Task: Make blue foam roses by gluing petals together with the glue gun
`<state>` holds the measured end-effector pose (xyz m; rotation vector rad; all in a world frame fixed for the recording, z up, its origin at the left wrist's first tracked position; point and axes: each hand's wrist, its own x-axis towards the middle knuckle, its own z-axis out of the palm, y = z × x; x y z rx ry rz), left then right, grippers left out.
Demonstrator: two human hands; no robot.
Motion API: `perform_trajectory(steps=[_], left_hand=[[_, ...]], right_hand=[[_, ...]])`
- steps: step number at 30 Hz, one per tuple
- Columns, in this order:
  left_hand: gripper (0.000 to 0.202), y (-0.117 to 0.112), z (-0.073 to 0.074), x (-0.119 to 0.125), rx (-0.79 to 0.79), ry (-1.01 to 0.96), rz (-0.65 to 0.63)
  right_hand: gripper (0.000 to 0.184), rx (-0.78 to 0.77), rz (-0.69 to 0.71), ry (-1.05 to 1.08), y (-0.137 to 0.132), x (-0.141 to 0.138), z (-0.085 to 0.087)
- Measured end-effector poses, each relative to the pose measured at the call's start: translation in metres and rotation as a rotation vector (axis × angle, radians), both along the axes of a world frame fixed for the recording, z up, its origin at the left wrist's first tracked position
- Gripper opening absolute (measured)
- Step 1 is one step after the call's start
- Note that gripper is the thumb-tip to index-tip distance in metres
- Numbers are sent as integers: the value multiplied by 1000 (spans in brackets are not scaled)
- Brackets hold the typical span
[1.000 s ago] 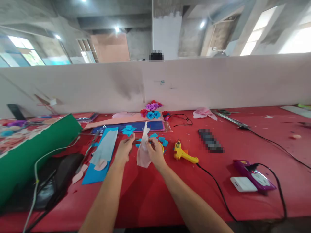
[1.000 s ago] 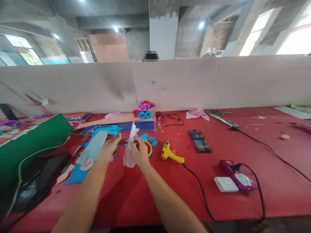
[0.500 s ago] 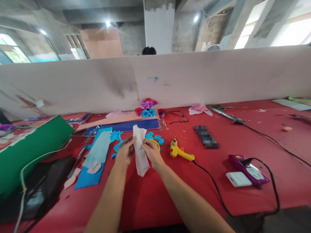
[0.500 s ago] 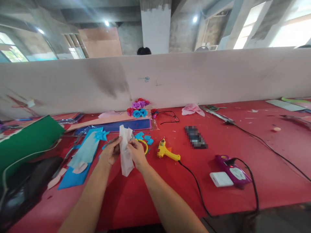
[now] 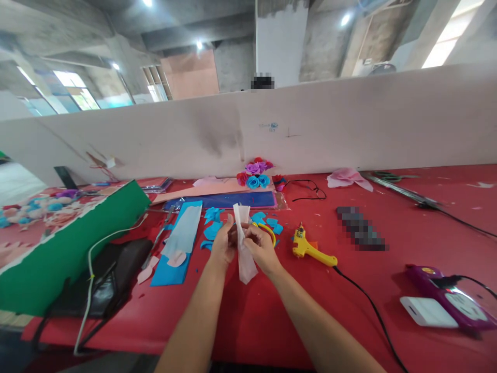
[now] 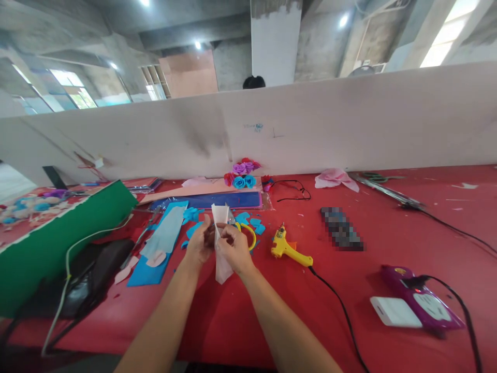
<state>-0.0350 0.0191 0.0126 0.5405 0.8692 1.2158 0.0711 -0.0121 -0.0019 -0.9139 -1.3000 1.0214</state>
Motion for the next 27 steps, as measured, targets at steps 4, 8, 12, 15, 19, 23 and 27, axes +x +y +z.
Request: perform_trajectory(steps=[4, 8, 12, 15, 19, 23, 27], left_hand=[[35, 0, -1, 0, -4, 7, -22], [26, 2, -2, -1, 47, 13, 0], [26, 3, 0, -3, 36, 14, 81], [26, 3, 2, -6, 72, 12, 84], [27, 3, 2, -10, 115, 14, 12], [24, 3, 2, -10, 122, 25, -8], [25, 4, 0, -9, 83, 30, 47]], right_hand=[[9, 22, 6, -14, 0, 3, 3], [10, -4, -15, 0, 1, 3, 4], [12, -43, -49, 35, 2, 3, 1], [13, -70, -85, 48, 4, 3, 0], [14, -182, 16, 125, 8, 1, -1], [26, -266, 102, 267, 8, -1, -1], [23, -265, 142, 309, 7, 0, 0]])
